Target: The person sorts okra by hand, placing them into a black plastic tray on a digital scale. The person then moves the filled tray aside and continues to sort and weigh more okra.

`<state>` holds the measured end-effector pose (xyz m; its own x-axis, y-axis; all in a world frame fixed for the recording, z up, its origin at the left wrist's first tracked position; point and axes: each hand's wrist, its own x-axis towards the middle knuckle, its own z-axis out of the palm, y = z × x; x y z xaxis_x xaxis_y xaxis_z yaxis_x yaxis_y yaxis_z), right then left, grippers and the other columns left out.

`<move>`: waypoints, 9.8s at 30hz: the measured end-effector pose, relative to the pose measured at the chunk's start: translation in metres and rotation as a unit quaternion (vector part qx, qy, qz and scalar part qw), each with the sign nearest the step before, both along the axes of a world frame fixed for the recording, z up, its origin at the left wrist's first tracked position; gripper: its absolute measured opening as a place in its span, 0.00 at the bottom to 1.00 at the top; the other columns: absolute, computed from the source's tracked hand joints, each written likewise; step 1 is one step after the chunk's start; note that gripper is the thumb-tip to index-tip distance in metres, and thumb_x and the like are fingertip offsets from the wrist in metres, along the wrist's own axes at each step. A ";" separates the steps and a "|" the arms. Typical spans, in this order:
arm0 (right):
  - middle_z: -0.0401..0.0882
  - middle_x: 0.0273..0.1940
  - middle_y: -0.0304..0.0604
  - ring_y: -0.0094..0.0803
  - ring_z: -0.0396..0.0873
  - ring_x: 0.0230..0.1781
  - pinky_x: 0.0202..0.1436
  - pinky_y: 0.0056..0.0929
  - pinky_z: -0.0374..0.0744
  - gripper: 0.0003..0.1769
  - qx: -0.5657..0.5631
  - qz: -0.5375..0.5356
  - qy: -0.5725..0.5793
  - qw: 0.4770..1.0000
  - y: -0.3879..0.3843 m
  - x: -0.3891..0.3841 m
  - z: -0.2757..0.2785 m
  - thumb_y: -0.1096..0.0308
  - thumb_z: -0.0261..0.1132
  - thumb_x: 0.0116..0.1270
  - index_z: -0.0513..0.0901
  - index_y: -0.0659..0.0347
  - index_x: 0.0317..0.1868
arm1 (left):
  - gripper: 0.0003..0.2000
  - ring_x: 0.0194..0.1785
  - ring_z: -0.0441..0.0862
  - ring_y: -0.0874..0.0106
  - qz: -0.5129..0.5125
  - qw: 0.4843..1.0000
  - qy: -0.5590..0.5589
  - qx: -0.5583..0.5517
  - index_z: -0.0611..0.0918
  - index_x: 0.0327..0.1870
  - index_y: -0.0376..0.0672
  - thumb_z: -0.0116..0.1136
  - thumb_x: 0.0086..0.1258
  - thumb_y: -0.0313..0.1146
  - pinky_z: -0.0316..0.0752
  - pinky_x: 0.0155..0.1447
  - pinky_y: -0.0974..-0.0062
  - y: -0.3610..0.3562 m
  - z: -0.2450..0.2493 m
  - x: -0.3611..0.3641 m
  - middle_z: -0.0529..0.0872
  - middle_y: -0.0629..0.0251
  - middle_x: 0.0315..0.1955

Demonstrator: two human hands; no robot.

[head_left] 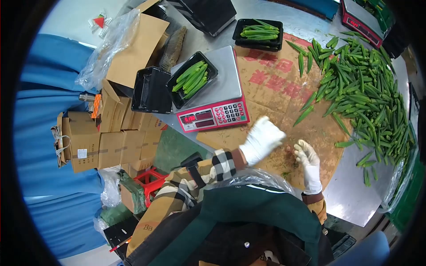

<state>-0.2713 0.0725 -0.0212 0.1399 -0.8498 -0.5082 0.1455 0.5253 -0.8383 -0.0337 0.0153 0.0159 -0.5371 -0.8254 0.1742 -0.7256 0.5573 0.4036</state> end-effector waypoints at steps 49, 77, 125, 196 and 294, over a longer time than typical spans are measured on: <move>0.89 0.38 0.40 0.23 0.83 0.30 0.31 0.21 0.80 0.12 0.152 -0.091 -0.114 0.978 0.001 0.028 -0.018 0.66 0.62 0.80 0.85 0.63 0.55 | 0.19 0.50 0.86 0.62 0.396 0.419 0.769 0.277 0.80 0.47 0.39 0.62 0.77 0.50 0.85 0.55 0.63 -0.014 0.008 0.175 0.86 0.58 0.46; 0.89 0.38 0.36 0.19 0.82 0.30 0.30 0.19 0.76 0.11 0.161 -0.137 -0.085 0.974 -0.014 0.004 -0.043 0.67 0.61 0.80 0.85 0.60 0.55 | 0.14 0.30 0.87 0.61 0.463 0.183 0.726 0.474 0.77 0.52 0.30 0.45 0.82 0.34 0.87 0.34 0.66 -0.200 -0.085 0.057 0.88 0.51 0.36; 0.90 0.41 0.41 0.24 0.85 0.31 0.27 0.24 0.76 0.11 0.050 -0.393 0.044 0.917 -0.008 -0.127 -0.065 0.72 0.64 0.73 0.84 0.61 0.53 | 0.08 0.45 0.84 0.60 0.274 0.959 -0.051 -0.044 0.89 0.42 0.35 0.63 0.75 0.30 0.78 0.57 0.67 0.007 0.026 0.236 0.88 0.54 0.39; 0.81 0.64 0.52 0.50 0.72 0.69 0.74 0.51 0.66 0.24 -0.305 0.041 0.584 0.752 -0.060 -0.071 -0.064 0.63 0.72 0.64 0.86 0.50 0.62 | 0.36 0.82 0.50 0.39 0.082 0.985 -0.096 0.118 0.70 0.78 0.57 0.66 0.69 0.51 0.46 0.78 0.32 0.028 -0.041 -0.041 0.52 0.47 0.83; 0.78 0.54 0.44 0.44 0.77 0.58 0.58 0.39 0.79 0.35 -0.250 0.140 0.613 0.736 0.021 -0.100 -0.039 0.73 0.76 0.49 0.79 0.51 0.61 | 0.14 0.39 0.83 0.53 0.226 0.964 -0.119 0.072 0.82 0.43 0.46 0.70 0.56 0.26 0.78 0.48 0.55 -0.011 -0.060 -0.010 0.86 0.56 0.33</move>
